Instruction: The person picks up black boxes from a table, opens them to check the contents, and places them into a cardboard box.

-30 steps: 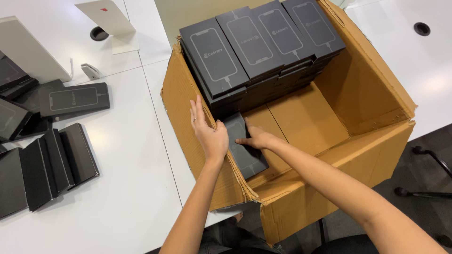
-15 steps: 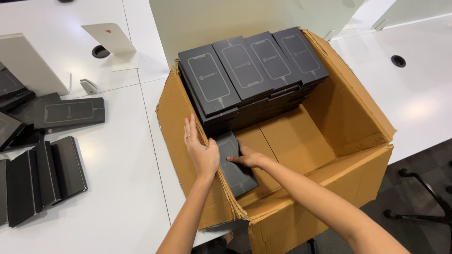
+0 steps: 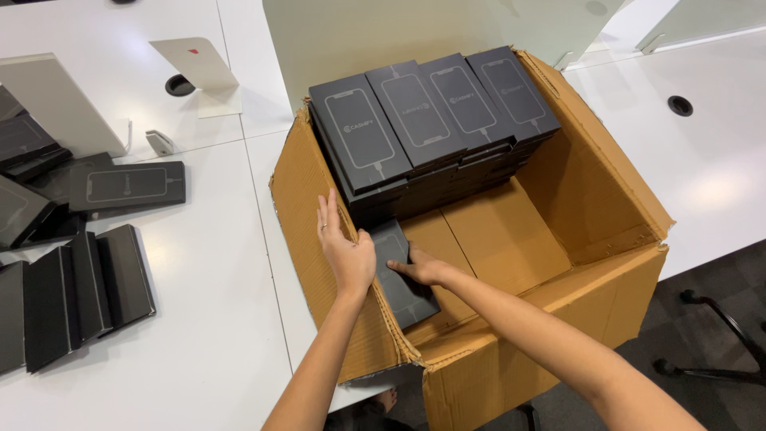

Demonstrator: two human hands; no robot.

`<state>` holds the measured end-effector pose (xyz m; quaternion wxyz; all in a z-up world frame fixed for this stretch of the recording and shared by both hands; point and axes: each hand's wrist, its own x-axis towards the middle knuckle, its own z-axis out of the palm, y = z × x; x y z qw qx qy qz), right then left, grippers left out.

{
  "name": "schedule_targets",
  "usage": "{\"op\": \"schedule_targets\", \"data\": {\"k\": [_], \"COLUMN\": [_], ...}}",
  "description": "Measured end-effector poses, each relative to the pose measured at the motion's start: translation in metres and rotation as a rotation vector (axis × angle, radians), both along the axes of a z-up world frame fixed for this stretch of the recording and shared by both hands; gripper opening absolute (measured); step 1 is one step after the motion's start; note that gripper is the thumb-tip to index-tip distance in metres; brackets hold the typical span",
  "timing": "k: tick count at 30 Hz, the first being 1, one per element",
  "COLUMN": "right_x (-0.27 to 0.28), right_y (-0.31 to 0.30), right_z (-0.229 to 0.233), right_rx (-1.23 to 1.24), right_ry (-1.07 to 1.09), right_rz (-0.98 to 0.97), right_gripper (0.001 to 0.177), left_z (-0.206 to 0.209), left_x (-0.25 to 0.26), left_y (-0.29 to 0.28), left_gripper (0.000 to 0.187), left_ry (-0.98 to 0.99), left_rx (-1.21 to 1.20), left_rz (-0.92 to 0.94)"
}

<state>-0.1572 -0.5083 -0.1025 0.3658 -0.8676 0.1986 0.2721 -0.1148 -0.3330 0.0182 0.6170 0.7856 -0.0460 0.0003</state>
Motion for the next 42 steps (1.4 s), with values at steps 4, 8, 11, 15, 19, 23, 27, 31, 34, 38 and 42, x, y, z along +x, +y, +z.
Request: {"op": "schedule_targets", "data": {"k": [4,8,11,15,19,23,27,31,34,38,42], "right_x": [-0.003,-0.005,-0.007,-0.006,0.005,0.010,-0.005,-0.007,0.006,0.048,0.096], "right_y": [0.001,0.000,-0.003,-0.011,-0.027,-0.038,-0.029,0.014,0.062,0.149,0.243], "right_z": [-0.005,-0.023,-0.038,-0.047,-0.025,0.024,0.084,0.142,0.180,0.197,0.159], "right_rx": [0.062,0.034,-0.022,-0.069,-0.003,-0.103,-0.153,-0.049,0.002,0.206,0.358], "right_ry": [-0.004,-0.113,-0.164,-0.228,-0.084,-0.176,-0.603,-1.237,-1.310,-1.209,-0.975], "right_rz": [-0.074,-0.019,-0.014,0.063,0.064,-0.017,-0.331,-0.471,-0.441,-0.377,-0.233], "right_gripper": [0.097,0.100,0.100,0.098,0.110,0.116,0.088,0.055,0.050,0.050,0.051], "left_z": [-0.004,-0.010,-0.015,-0.021,-0.026,-0.037,-0.051,-0.062,-0.068,-0.075,-0.088], "left_x": [0.001,0.003,0.002,0.003,-0.007,-0.019,-0.007,0.019,0.037,0.050,0.061], "left_y": [0.000,-0.002,0.001,0.008,0.038,0.092,0.154,0.217,0.266,0.321,0.367], "left_gripper": [0.086,0.082,0.073,0.061,0.053,0.056,0.053,0.054,0.055,0.056,0.054], "left_ry": [-0.019,-0.073,-0.074,-0.150,-0.211,-0.110,-0.144,-0.149,-0.145,-0.052,-0.036], "left_rx": [-0.006,-0.005,-0.008,-0.023,-0.050,-0.013,-0.037,0.009,0.113,0.132,0.156], "left_rz": [0.003,0.020,0.014,-0.030,-0.155,-0.157,-0.010,0.152,0.252,0.374,0.426]}}
